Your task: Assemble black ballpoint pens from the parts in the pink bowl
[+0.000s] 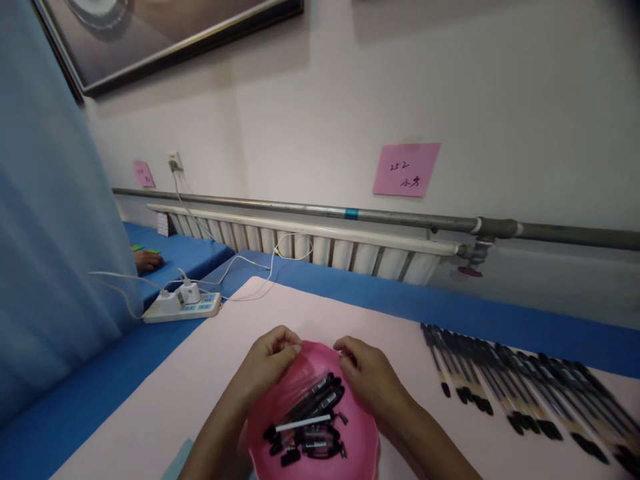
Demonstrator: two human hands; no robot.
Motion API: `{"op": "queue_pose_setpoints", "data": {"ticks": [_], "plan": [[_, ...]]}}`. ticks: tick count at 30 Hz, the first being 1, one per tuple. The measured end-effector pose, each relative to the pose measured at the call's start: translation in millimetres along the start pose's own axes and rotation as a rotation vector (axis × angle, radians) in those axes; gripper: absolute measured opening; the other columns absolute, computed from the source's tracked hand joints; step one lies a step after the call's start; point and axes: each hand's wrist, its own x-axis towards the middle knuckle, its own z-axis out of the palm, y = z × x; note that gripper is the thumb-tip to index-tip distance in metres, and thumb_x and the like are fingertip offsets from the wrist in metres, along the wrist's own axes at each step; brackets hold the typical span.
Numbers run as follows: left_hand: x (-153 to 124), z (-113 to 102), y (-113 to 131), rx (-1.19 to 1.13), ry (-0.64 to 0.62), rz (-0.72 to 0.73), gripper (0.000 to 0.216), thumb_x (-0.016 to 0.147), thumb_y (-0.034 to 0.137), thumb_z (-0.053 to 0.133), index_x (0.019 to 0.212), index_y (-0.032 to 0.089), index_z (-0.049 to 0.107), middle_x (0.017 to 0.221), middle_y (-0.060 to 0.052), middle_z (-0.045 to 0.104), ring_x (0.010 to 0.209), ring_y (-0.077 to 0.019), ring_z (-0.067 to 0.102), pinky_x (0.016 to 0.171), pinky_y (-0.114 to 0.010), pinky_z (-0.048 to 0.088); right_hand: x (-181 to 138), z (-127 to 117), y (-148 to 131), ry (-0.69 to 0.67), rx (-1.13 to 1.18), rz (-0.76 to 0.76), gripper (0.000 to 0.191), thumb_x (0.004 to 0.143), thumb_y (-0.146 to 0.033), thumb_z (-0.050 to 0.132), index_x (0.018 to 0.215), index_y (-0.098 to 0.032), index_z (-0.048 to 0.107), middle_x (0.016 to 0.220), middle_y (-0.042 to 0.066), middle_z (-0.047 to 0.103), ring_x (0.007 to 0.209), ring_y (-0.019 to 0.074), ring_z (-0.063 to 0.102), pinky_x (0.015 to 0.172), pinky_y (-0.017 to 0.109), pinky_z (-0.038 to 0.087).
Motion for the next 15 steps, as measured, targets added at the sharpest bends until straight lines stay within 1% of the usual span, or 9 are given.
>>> {"op": "queue_pose_setpoints", "data": {"ticks": [2, 4, 6, 8, 12, 15], "plan": [[1.1, 0.1, -1.1, 0.024, 0.053, 0.001, 0.021, 0.069, 0.037, 0.062, 0.073, 0.018, 0.056, 0.046, 0.009, 0.038, 0.04, -0.0052, 0.029, 0.04, -0.017, 0.018, -0.4, 0.5, 1.3, 0.009, -0.011, -0.022, 0.025, 0.075, -0.012, 0.041, 0.084, -0.02, 0.063, 0.082, 0.002, 0.067, 0.076, 0.016, 0.06, 0.068, 0.025, 0.042], [2.7, -0.3, -2.7, 0.054, 0.134, 0.007, 0.02, 0.069, 0.037, 0.061, 0.074, 0.018, 0.057, 0.047, 0.009, 0.039, 0.04, -0.0056, 0.03, 0.04, -0.017, 0.02, -0.3, 0.2, 2.9, 0.018, -0.026, -0.028, 0.026, 0.077, -0.011, 0.041, 0.087, -0.02, 0.063, 0.088, 0.003, 0.067, 0.082, 0.0159, 0.06, 0.072, 0.025, 0.043], [4.6, -1.2, -4.7, 0.087, 0.205, 0.025, 0.02, 0.071, 0.038, 0.059, 0.074, 0.019, 0.057, 0.047, 0.009, 0.04, 0.041, -0.0061, 0.031, 0.041, -0.017, 0.021, 0.4, -0.6, 5.1, 0.039, -0.041, -0.013, 0.028, 0.078, -0.011, 0.039, 0.09, -0.02, 0.063, 0.091, 0.004, 0.067, 0.085, 0.0159, 0.06, 0.073, 0.025, 0.043], [5.9, -1.9, -6.8, 0.118, 0.236, 0.06, 0.019, 0.072, 0.038, 0.058, 0.074, 0.019, 0.057, 0.05, 0.008, 0.043, 0.043, -0.0068, 0.034, 0.042, -0.017, 0.024, 1.6, -1.8, 7.8, 0.063, -0.053, 0.014, 0.03, 0.079, -0.01, 0.037, 0.093, -0.019, 0.062, 0.093, 0.005, 0.066, 0.086, 0.0165, 0.059, 0.074, 0.025, 0.042], [5.7, -1.2, -8.9, 0.202, 0.189, 0.1, 0.014, 0.074, 0.034, 0.055, 0.073, 0.02, 0.055, 0.055, 0.006, 0.049, 0.048, -0.0089, 0.04, 0.046, -0.019, 0.029, 4.5, -4.2, 11.4, 0.071, -0.065, 0.048, 0.029, 0.077, -0.008, 0.038, 0.091, -0.019, 0.061, 0.092, 0.005, 0.066, 0.085, 0.0173, 0.059, 0.073, 0.026, 0.041], [4.1, 1.5, -8.7, 0.338, 0.135, 0.101, 0.009, 0.076, 0.029, 0.051, 0.074, 0.021, 0.055, 0.057, 0.005, 0.051, 0.051, -0.0114, 0.044, 0.051, -0.022, 0.033, 5.2, -5.9, 10.6, 0.058, -0.079, 0.058, 0.027, 0.077, -0.008, 0.039, 0.088, -0.02, 0.061, 0.089, 0.004, 0.066, 0.081, 0.0169, 0.058, 0.069, 0.026, 0.04]]}}
